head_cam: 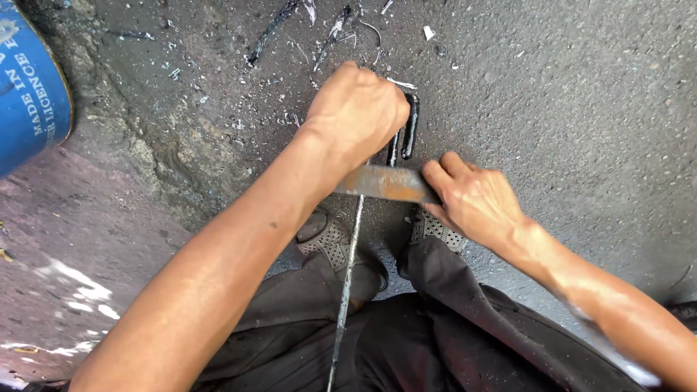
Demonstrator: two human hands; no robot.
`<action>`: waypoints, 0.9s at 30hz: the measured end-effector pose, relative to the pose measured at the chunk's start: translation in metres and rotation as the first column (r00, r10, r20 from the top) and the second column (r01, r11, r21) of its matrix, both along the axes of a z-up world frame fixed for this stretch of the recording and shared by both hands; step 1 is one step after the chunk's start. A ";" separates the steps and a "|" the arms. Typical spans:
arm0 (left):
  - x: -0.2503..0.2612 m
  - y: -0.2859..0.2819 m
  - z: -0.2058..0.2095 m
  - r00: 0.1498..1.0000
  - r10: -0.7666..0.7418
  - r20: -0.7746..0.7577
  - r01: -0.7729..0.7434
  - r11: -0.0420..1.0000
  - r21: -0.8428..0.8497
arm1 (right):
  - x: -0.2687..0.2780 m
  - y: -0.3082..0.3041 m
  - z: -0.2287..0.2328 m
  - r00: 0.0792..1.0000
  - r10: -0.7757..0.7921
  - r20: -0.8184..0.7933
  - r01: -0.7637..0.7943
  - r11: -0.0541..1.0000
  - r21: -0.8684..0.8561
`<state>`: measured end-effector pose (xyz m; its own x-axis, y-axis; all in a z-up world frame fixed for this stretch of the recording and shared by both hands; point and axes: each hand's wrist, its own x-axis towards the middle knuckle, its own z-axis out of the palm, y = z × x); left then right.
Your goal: Scraping off debris or old coating from a metal component using a knife.
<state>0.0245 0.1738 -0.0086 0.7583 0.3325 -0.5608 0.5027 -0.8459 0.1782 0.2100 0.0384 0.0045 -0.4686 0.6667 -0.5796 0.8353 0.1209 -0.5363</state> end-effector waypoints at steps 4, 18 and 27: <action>0.003 -0.002 -0.005 0.999 -0.051 -0.017 0.051 0.999 -0.014 | 0.001 -0.009 0.000 1.000 -0.016 -0.004 0.016 0.999 -0.051; -0.002 -0.003 0.007 0.978 -0.201 -0.048 0.198 0.978 -0.065 | -0.006 -0.008 -0.003 0.999 -0.033 -0.012 0.032 0.997 -0.064; -0.033 0.018 -0.038 0.702 0.487 0.520 -0.525 0.847 -0.085 | -0.008 -0.004 -0.007 0.992 -0.099 -0.077 0.095 0.994 -0.046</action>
